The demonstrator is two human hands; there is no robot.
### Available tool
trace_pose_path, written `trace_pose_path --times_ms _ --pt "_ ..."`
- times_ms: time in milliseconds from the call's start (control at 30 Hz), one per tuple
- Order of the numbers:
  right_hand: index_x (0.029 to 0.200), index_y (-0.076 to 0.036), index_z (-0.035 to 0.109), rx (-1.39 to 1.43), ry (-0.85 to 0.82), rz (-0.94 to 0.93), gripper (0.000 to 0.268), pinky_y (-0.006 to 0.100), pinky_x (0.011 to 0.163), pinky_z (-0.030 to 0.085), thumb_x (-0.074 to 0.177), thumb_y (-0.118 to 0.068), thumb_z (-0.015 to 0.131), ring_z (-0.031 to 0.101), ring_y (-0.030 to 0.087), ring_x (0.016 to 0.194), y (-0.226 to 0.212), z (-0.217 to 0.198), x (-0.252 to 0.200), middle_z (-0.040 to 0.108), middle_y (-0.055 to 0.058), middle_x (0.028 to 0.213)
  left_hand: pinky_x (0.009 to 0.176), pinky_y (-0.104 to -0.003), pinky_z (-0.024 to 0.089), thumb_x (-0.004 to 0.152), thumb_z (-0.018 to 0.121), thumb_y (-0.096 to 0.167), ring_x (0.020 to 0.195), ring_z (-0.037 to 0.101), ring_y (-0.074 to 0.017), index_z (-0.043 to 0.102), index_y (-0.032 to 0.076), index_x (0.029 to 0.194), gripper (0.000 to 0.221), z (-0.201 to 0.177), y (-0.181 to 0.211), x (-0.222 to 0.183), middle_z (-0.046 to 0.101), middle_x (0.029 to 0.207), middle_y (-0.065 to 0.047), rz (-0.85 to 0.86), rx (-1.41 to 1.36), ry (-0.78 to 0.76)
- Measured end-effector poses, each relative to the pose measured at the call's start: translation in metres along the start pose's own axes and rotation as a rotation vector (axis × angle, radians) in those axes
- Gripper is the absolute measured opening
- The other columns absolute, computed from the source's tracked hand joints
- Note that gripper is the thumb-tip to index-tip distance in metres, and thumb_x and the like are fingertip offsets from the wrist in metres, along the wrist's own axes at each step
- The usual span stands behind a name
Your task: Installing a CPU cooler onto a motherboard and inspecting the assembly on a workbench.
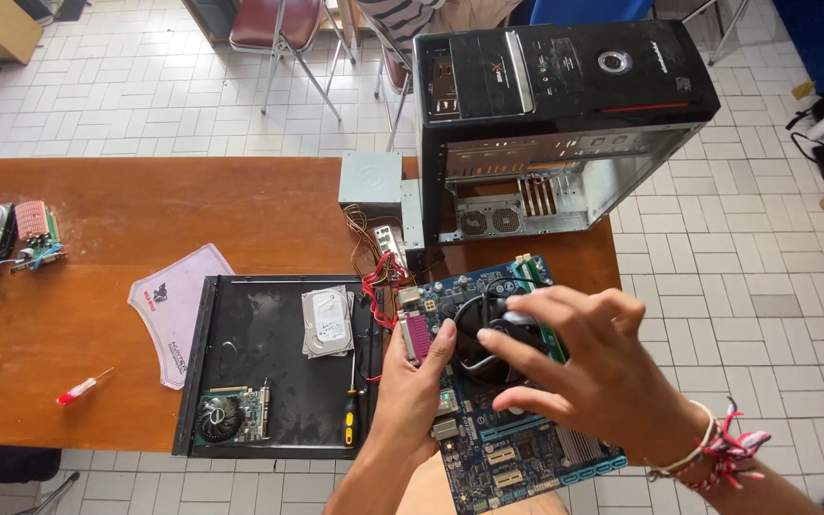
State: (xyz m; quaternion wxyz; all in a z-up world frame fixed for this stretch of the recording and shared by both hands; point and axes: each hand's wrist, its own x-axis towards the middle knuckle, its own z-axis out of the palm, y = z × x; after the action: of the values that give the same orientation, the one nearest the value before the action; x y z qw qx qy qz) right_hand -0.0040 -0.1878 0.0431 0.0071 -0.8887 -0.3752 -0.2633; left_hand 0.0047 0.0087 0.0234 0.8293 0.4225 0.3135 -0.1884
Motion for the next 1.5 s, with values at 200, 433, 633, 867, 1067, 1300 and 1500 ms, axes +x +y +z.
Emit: trace_pose_path --times_ms 200,433,633,867,1067,1300,1500 --pt "0.160 -0.022 0.033 0.328 -0.252 0.082 0.126 0.047 0.106 0.033 0.061 -0.068 0.096 0.042 0.034 0.145 0.017 0.019 -0.009 0.034 0.017 0.162 0.094 -0.041 0.058 0.084 0.067 0.029 0.112 0.068 -0.0256 0.060 0.010 0.138 0.057 0.000 0.001 -0.002 0.074 0.122 -0.015 0.018 0.188 -0.027" --pt "0.144 -0.021 0.052 0.360 -0.227 0.054 0.099 0.052 0.106 0.030 0.059 -0.057 0.085 0.061 0.025 0.123 0.017 0.022 0.000 0.060 0.010 0.136 0.086 -0.040 0.056 0.091 0.064 0.031 0.105 0.064 -0.0255 0.061 0.007 0.127 0.043 -0.001 -0.002 -0.001 0.069 0.113 -0.016 -0.053 0.128 -0.029" --pt "0.143 -0.024 0.054 0.402 -0.212 0.070 0.099 0.053 0.106 0.028 0.057 -0.057 0.087 0.063 0.025 0.116 0.020 0.025 -0.001 0.060 0.007 0.134 0.093 -0.035 0.053 0.091 0.065 0.031 0.105 0.063 -0.0205 0.062 0.008 0.127 0.042 -0.002 -0.002 0.000 0.069 0.111 -0.011 0.003 0.199 -0.032" --pt "0.145 -0.025 0.053 0.417 -0.204 0.087 0.099 0.054 0.105 0.027 0.059 -0.057 0.088 0.063 0.026 0.117 0.018 0.026 -0.005 0.059 0.007 0.135 0.093 -0.037 0.055 0.088 0.067 0.029 0.108 0.064 -0.0231 0.061 0.009 0.133 0.049 0.002 0.002 -0.003 0.070 0.117 -0.013 -0.031 0.190 -0.029" --pt "0.145 -0.026 0.053 0.425 -0.204 0.101 0.097 0.053 0.106 0.029 0.060 -0.057 0.089 0.062 0.026 0.118 0.017 0.025 -0.009 0.059 0.007 0.136 0.096 -0.037 0.055 0.086 0.067 0.030 0.114 0.065 -0.0234 0.060 0.011 0.136 0.054 0.000 0.000 -0.002 0.071 0.122 -0.013 -0.056 0.209 -0.018" --pt "0.162 -0.026 0.018 0.739 -0.233 0.565 0.132 0.058 0.115 0.033 0.056 -0.068 0.086 0.031 0.033 0.153 0.019 0.020 -0.026 0.020 0.011 0.167 0.102 -0.043 0.058 0.064 0.081 0.016 0.117 0.073 -0.0303 0.063 0.008 0.140 0.079 0.005 0.017 -0.018 0.078 0.127 -0.015 -0.012 0.254 0.004" --pt "0.152 -0.006 0.037 1.745 -0.084 1.137 0.103 0.039 0.095 0.062 0.070 -0.039 0.088 0.072 0.027 0.115 -0.003 0.041 -0.043 0.066 0.019 0.136 0.105 -0.043 0.056 0.059 0.088 -0.002 0.117 0.072 -0.0306 0.064 0.006 0.138 0.083 0.003 0.026 -0.008 0.078 0.126 -0.016 -0.070 0.254 0.165"
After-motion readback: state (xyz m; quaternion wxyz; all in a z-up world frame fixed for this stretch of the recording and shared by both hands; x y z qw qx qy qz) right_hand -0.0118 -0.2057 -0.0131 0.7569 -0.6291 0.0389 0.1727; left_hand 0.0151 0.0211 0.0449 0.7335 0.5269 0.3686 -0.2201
